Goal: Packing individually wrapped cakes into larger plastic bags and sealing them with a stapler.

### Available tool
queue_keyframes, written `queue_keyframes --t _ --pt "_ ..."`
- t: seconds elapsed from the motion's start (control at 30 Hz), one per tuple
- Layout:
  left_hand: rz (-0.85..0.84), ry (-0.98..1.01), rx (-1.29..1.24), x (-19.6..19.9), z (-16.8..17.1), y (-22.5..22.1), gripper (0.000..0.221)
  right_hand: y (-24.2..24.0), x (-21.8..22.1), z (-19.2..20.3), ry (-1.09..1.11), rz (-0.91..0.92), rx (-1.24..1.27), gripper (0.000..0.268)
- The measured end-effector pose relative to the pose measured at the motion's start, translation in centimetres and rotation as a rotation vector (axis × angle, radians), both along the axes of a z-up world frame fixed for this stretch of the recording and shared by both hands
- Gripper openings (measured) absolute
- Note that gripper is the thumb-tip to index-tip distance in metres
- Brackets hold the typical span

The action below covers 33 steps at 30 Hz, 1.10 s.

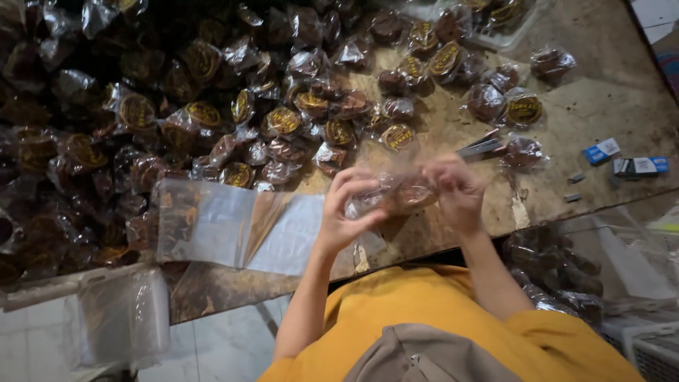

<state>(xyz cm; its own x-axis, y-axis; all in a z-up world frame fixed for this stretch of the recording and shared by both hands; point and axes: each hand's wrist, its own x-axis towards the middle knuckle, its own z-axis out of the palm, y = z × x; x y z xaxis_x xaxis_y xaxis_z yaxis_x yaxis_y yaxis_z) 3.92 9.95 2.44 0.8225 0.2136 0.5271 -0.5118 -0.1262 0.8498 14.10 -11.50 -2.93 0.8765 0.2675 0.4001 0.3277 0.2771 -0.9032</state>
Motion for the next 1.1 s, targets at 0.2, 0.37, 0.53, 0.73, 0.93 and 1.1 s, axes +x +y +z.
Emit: queue_keyframes --t 0.2,0.37,0.53,0.73,0.93,1.1 --pt "0.031 0.069 0.11 2.6 6.6 0.5 0.017 2.1 -0.4 5.8 0.1 -0.268 -0.1 0.045" --pt "0.1 0.143 0.138 4.2 10.6 1.5 0.011 2.5 1.2 5.7 -0.485 0.08 -0.736 0.053" --pt "-0.026 0.178 -0.154 4.0 3.9 0.3 0.062 3.5 3.0 4.0 -0.448 -0.035 -0.526 0.01" --pt "0.214 0.189 -0.251 5.5 2.6 -1.2 0.05 3.6 3.8 7.3 -0.45 0.097 -0.46 0.025" --pt "-0.121 0.146 0.349 6.6 0.9 0.4 0.006 2.0 2.5 8.3 -0.611 0.168 -0.667 0.025" --pt "-0.245 0.156 0.662 6.1 1.3 1.1 0.054 -0.6 2.5 9.2 -0.637 0.19 -1.052 0.02"
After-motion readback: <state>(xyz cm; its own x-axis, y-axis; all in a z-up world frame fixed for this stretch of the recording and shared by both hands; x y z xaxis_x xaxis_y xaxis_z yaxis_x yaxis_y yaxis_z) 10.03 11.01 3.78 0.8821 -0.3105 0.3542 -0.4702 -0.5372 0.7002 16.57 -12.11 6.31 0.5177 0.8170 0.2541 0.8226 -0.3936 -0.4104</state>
